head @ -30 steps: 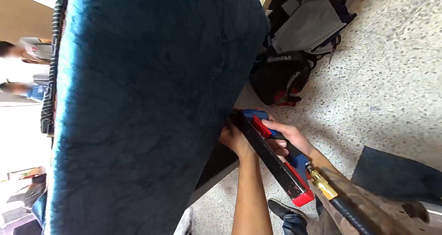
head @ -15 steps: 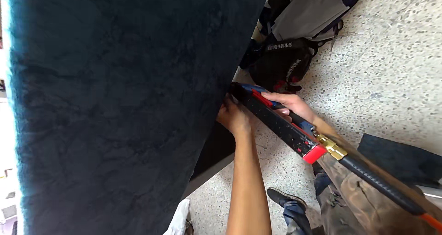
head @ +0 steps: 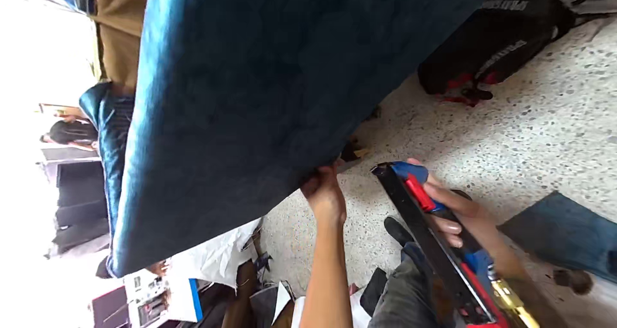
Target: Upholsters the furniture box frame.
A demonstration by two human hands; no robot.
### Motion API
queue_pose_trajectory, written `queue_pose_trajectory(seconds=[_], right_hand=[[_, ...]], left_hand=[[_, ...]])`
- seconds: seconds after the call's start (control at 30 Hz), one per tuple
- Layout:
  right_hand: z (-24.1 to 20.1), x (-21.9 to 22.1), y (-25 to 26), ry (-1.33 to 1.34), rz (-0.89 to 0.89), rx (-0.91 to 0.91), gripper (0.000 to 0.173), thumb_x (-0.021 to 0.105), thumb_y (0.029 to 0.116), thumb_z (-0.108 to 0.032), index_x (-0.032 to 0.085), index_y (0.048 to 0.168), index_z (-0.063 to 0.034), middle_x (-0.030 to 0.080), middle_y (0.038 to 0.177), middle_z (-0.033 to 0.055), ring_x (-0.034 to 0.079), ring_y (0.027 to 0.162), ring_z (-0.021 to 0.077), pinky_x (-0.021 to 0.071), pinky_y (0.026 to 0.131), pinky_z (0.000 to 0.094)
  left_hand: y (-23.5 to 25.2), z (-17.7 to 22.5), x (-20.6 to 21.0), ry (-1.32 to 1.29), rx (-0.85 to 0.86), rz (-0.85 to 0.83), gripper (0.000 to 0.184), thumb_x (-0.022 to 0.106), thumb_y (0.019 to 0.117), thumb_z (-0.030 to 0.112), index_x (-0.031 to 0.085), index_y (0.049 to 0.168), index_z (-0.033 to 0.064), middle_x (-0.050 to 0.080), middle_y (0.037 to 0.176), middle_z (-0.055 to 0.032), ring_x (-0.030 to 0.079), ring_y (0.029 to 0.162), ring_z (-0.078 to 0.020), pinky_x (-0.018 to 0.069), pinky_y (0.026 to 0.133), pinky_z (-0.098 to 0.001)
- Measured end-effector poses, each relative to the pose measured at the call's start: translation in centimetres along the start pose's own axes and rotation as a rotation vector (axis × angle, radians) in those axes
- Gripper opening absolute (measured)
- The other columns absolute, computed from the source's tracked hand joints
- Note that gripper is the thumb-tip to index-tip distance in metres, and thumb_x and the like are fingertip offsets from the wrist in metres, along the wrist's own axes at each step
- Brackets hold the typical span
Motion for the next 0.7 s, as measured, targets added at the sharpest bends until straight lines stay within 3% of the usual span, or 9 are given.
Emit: queue_pose_trajectory(seconds=[0.07,0.17,0.27,0.33,0.4,0.47,0.53,0.6,0.7], right_hand=[[2.3,1.1,1.8,0.009,-0.015,-0.003,0.044,0.048,0.1085,-0.032,0.04,0.151,-0.0365,0.065,0.092,0.0063,0.055,0.046,0.0037,0.0495,0.04,0.0161],[4.8,1.4,4.5,-0.068,-0.053,-0.045,0.033,0.042,0.1108,-0.035,0.044,0.143,-0.0296,0.064,0.088,0.0018,0.05,0.043,-0.0008,0.046,0.038,0.0127],[5.7,1.9,7.9,-0.001,-0.082,-0.071,0.025,0.048,0.108,-0.032,0.056,0.13,-0.0228,0.065,0.074,0.0006,0.055,0.044,0.0029,0.0496,0.041,0.0164],[6.3,1.8,9.3,0.064,-0.138,-0.077,0.024,0.051,0.1073,-0.032,0.06,0.125,-0.0191,0.062,0.063,0.0006,0.059,0.044,0.0056,0.052,0.042,0.0186],[6.5,1.4,10.3,0.094,-0.19,-0.076,0.026,0.052,0.1067,-0.03,0.061,0.129,-0.0193,0.064,0.064,0.002,0.06,0.045,0.007,0.0522,0.042,0.0192],[6.8,1.1,10.8,0.123,-0.236,-0.064,0.03,0.052,0.1069,-0.03,0.057,0.135,-0.0199,0.067,0.073,0.005,0.061,0.047,0.0088,0.0534,0.044,0.0201],[7.0,0.8,11.2,0.133,-0.258,-0.042,0.028,0.052,0.1067,-0.033,0.06,0.127,-0.0155,0.065,0.07,0.0046,0.061,0.047,0.0098,0.0535,0.043,0.0214],[7.3,0.6,11.2,0.13,-0.259,-0.034,0.028,0.05,0.1075,-0.035,0.061,0.12,-0.0123,0.062,0.066,0.0031,0.061,0.047,0.0093,0.0535,0.043,0.021],[7.4,0.0,11.1,0.049,-0.231,-0.056,0.031,0.05,0.1075,-0.04,0.065,0.115,-0.0144,0.06,0.06,-0.0018,0.06,0.045,0.005,0.0533,0.043,0.0186]], left_hand=[[1.0,-1.4,-0.1,0.089,0.15,-0.037,0.012,0.052,0.1014,0.003,0.063,0.106,0.0053,0.071,0.088,-0.0073,0.071,0.09,-0.0231,0.0568,0.095,-0.046],[2.3,-1.6,-0.7,0.164,0.192,-0.042,0.019,0.049,0.101,-0.003,0.066,0.096,0.001,0.072,0.085,-0.0068,0.071,0.085,-0.0192,0.0597,0.086,-0.039],[2.6,-1.3,-0.8,0.147,0.124,-0.029,0.019,0.049,0.0988,-0.005,0.067,0.104,-0.004,0.074,0.097,-0.012,0.071,0.095,-0.0218,0.0593,0.09,-0.0394],[2.4,-1.2,-0.8,0.145,0.078,0.056,0.019,0.051,0.0967,-0.006,0.066,0.108,-0.003,0.074,0.1,-0.0097,0.071,0.098,-0.0184,0.0597,0.09,-0.0384],[2.6,-1.1,-0.6,0.125,0.079,0.078,0.019,0.051,0.0963,-0.005,0.064,0.109,0.0009,0.072,0.098,-0.0048,0.07,0.096,-0.0141,0.0599,0.089,-0.0358],[2.9,-1.3,-0.9,0.131,0.115,0.051,0.019,0.054,0.0963,-0.004,0.065,0.111,-0.0012,0.073,0.101,-0.0088,0.071,0.098,-0.0184,0.0601,0.091,-0.039],[3.2,-1.6,-1.5,0.225,0.167,0.041,0.018,0.059,0.0952,-0.003,0.067,0.111,-0.0029,0.074,0.104,-0.0119,0.072,0.1,-0.0209,0.0603,0.092,-0.0409],[3.2,-1.8,-2.5,0.391,0.191,0.097,0.021,0.064,0.0923,0.0,0.066,0.114,-0.0022,0.072,0.107,-0.01,0.069,0.103,-0.0159,0.0583,0.094,-0.0369],[2.4,-2.3,-5.7,0.442,0.014,0.122,0.039,0.063,0.0969,0.003,0.056,0.134,-0.0021,0.064,0.127,-0.0137,0.062,0.119,-0.0196,0.0533,0.103,-0.0404]])
Point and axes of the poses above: each hand's wrist, its own y-axis towards the middle knuckle, its own x-axis out of the palm, z = x × y, the point moved 3 cm from there along y, towards the middle knuckle
